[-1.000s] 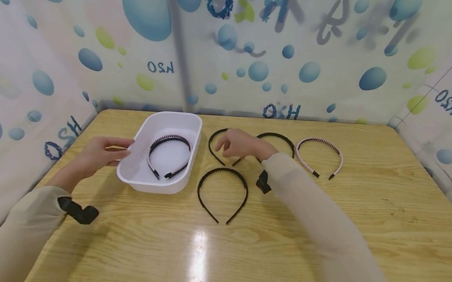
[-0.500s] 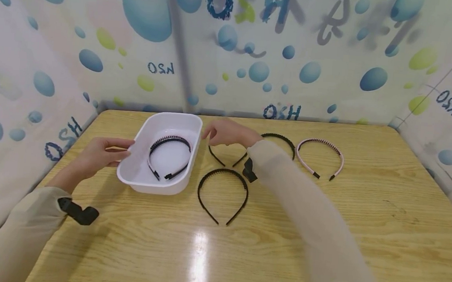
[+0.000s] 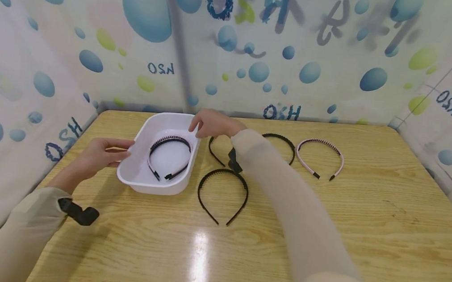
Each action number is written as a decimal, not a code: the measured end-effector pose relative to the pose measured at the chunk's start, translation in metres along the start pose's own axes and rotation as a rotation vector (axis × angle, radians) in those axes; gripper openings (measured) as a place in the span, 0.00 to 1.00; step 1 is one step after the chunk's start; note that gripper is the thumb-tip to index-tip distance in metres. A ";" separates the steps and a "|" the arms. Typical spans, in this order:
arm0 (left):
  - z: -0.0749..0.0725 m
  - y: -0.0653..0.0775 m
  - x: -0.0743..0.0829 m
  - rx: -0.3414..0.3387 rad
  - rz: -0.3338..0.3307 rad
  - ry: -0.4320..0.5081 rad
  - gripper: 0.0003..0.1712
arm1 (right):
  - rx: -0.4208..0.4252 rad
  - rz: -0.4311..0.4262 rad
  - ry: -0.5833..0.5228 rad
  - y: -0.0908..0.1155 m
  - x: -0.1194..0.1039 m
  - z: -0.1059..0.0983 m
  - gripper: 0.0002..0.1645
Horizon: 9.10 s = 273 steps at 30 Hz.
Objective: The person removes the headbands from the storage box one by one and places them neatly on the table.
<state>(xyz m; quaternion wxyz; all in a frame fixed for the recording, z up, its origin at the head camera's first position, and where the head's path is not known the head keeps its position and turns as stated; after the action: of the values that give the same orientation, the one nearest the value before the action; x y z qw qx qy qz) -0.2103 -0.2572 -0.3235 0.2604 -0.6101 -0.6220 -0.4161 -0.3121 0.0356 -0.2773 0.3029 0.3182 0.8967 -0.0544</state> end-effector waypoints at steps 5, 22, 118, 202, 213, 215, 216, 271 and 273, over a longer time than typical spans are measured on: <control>0.000 0.000 -0.001 0.002 -0.002 0.007 0.24 | 0.013 0.013 -0.010 -0.006 -0.005 0.000 0.17; 0.000 0.001 0.001 0.000 0.025 0.015 0.24 | 0.011 0.085 -0.038 -0.035 -0.023 0.000 0.19; -0.002 0.001 0.005 0.009 0.029 0.057 0.23 | -0.002 0.508 -0.075 -0.139 0.033 0.046 0.17; 0.002 0.004 0.002 0.003 0.048 0.034 0.23 | 0.047 0.009 0.015 0.007 -0.025 -0.058 0.18; 0.001 0.002 0.000 0.001 0.091 0.066 0.23 | 0.045 0.023 0.070 0.040 -0.005 -0.061 0.20; 0.001 0.002 0.000 0.002 0.108 0.073 0.23 | 0.044 0.036 0.068 0.046 0.000 -0.060 0.20; 0.001 0.002 0.001 0.001 0.105 0.071 0.23 | 0.044 0.041 0.069 0.048 0.002 -0.060 0.20; 0.001 0.002 0.004 -0.003 0.057 0.001 0.24 | 0.015 0.178 -0.026 0.183 0.087 -0.014 0.16; 0.001 0.002 0.004 -0.002 0.062 -0.003 0.24 | 0.010 0.184 -0.036 0.185 0.087 -0.011 0.16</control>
<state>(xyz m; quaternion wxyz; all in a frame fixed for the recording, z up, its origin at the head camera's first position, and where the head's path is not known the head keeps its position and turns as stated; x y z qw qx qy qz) -0.2082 -0.2540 -0.3200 0.2716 -0.6299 -0.6028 -0.4076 -0.2595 0.2326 -0.3009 0.3213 0.3996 0.8578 -0.0363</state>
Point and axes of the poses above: each hand's wrist, its own y-axis away from the middle knuckle, its own z-axis out of the palm, x = y × z, the point moved 1 cm from there along -y, towards the middle knuckle, and after that the axes turned 4 degrees about -z, right-handed, at the moved point
